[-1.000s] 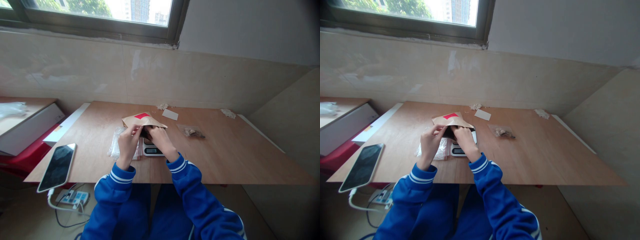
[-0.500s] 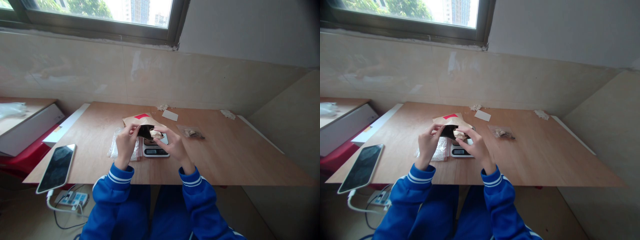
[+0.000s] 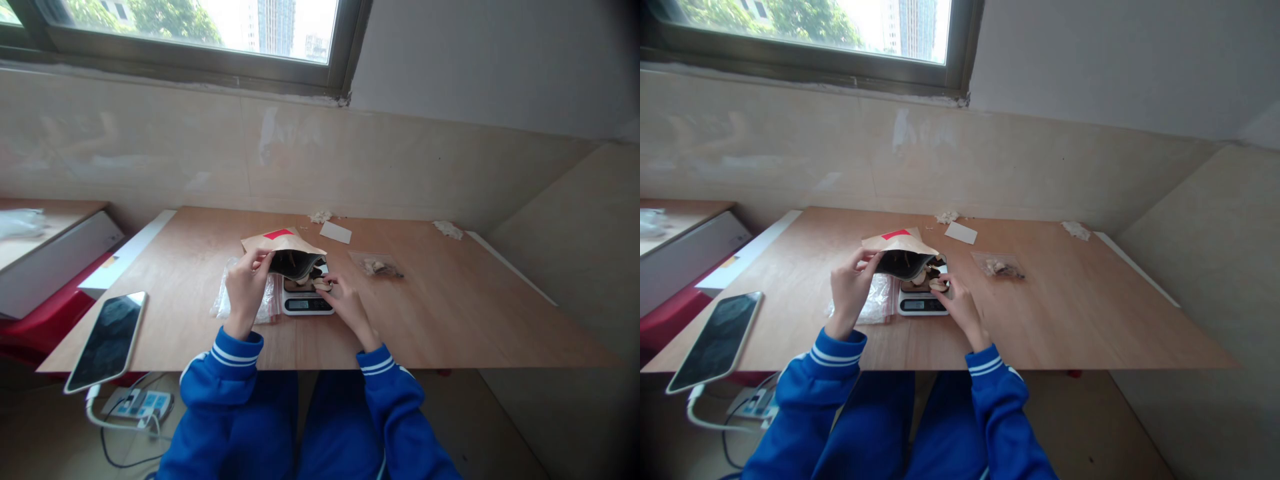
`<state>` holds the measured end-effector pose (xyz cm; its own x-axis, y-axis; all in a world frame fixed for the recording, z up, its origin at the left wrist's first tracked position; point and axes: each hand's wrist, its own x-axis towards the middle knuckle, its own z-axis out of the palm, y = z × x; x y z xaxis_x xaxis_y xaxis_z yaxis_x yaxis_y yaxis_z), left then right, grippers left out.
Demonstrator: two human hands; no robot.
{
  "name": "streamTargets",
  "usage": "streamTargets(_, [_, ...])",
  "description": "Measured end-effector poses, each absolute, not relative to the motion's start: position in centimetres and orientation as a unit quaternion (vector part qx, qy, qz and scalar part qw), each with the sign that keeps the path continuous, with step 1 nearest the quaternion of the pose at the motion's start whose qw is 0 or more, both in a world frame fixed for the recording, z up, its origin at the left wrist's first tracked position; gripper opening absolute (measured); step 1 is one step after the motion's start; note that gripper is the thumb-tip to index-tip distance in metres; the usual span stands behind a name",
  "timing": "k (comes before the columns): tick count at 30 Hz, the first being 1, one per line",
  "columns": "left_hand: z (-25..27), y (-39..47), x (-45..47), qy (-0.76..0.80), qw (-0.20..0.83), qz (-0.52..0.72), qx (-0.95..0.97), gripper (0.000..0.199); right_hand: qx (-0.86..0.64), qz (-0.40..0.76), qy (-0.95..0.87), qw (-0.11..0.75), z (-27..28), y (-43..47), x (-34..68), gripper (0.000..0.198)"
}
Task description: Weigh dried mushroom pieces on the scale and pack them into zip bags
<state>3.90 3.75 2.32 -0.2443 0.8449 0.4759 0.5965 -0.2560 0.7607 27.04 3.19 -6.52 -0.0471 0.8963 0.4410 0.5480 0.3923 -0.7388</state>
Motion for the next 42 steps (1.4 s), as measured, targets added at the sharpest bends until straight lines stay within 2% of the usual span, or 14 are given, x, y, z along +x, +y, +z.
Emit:
streamTargets(4, [2.4,3.8,3.8,0.597,0.116,0.514,0.604,0.018,-0.511,0.177,-0.712,0.449,-6.5,4.4,26.7,0.026])
streamTargets(10, [2.4,3.8,3.7,0.596,0.116,0.518,0.603,0.018,-0.482,0.154,-0.708,0.492,-6.7,5.1,27.0,0.026])
streamTargets(15, [2.1,3.8,3.5,0.590,0.115,0.521,0.606,0.018,-0.498,0.135,-0.702,0.491,-5.7,4.8,27.9,0.029])
streamTargets(21, [2.1,3.8,3.4,0.590,0.111,0.523,0.605,0.019,-0.501,0.173,-0.706,0.470,-5.9,4.8,28.7,0.034])
streamTargets(31, [2.0,3.7,3.4,0.591,0.114,0.523,0.603,0.019,-0.482,0.239,-0.694,0.479,-6.7,5.0,27.7,0.030])
streamTargets(36, [2.0,3.7,3.3,0.590,0.117,0.523,0.604,0.018,-0.497,0.206,-0.696,0.477,-5.6,5.2,27.7,0.035])
streamTargets(42, [2.2,3.6,3.2,0.589,0.113,0.520,0.608,0.019,-0.513,0.222,-0.677,0.478,-5.1,7.0,28.2,0.056])
